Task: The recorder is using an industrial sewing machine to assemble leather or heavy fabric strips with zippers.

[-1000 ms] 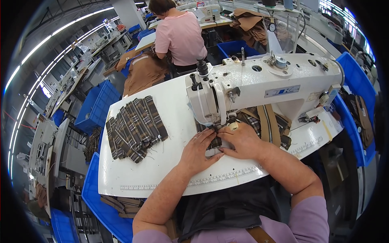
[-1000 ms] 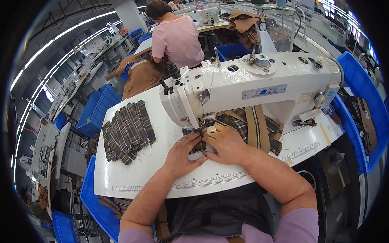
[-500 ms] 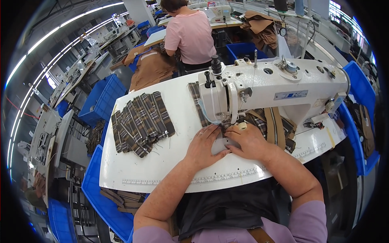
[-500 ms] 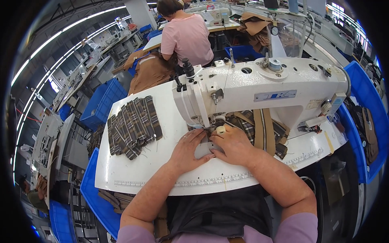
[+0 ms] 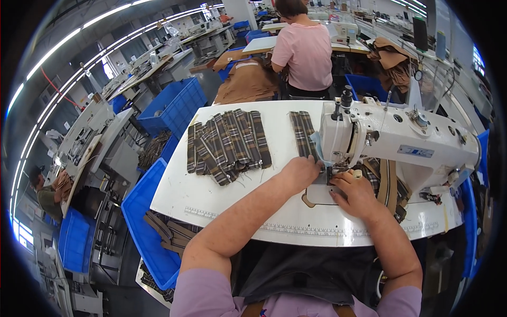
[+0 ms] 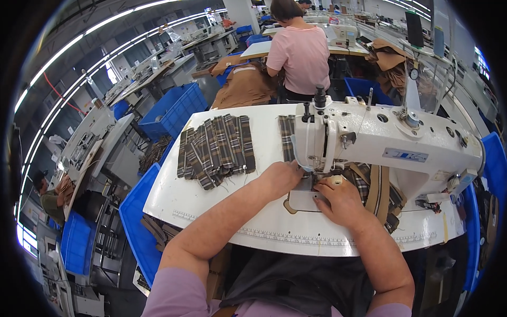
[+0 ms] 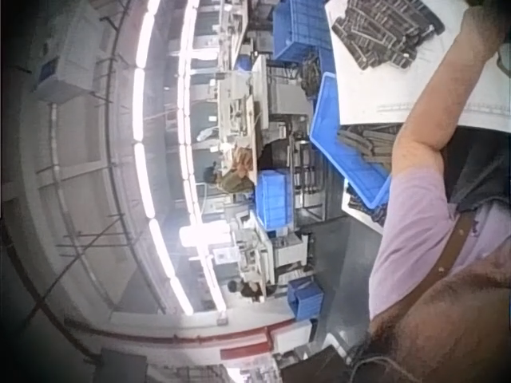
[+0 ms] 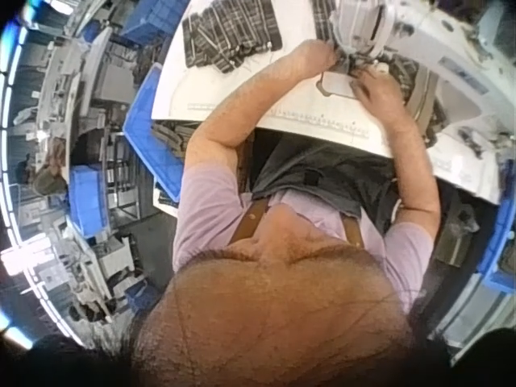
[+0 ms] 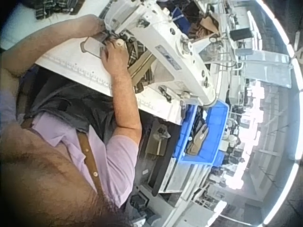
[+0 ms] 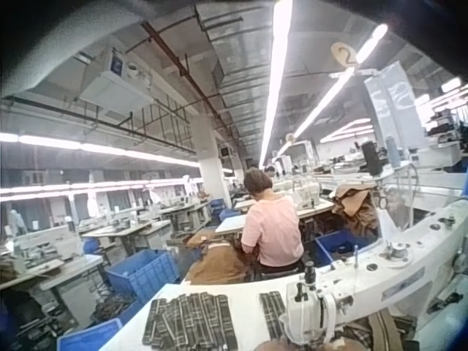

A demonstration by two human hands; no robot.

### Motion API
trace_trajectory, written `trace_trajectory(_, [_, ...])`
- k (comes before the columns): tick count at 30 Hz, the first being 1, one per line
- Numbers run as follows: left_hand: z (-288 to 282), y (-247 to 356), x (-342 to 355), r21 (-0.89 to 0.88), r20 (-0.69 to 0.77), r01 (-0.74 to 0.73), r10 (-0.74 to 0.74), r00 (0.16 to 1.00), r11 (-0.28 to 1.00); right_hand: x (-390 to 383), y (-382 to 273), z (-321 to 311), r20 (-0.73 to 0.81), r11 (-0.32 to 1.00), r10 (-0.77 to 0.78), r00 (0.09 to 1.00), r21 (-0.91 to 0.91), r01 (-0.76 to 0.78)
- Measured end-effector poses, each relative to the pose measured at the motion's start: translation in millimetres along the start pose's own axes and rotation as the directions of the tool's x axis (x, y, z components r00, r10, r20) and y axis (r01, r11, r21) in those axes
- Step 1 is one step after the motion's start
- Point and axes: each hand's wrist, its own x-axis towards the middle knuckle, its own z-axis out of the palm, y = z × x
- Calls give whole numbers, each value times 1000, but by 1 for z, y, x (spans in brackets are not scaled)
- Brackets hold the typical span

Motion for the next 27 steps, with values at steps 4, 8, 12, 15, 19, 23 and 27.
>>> trace_trajectory(4, [0, -8, 3, 201, -65, -184, 200, 978, 962, 1, 1, 0, -12, 1000, -28, 1000, 7, 28])
trace_trajectory(8, [6, -35, -29, 396, -90, 66, -33, 995, 916, -1, 0, -4, -7, 999, -52, 999, -12, 52])
trace_trajectory(12, [7, -71, -84, 276, 43, 322, -347, 937, 906, 1, -7, -4, 15, 999, -19, 1000, -39, 19])
trace_trajectory(15, [25, -92, -133, -138, -348, 360, -385, 855, 923, 4, -9, -6, -16, 996, -61, 998, -60, 59])
trace_trajectory(19, [6, -151, -174, -654, -227, 590, -866, 445, 474, 4, -18, 4, 8, 988, -140, 990, 72, 139])
trace_trajectory(23, [50, -221, -207, -585, -70, 804, -995, 77, 104, 42, -63, 15, 174, 978, -129, 976, 187, 96])
trace_trajectory(27, [61, -226, -192, -525, 102, 850, -995, 16, -40, 122, -74, 74, 169, 951, 91, 981, 278, -136])
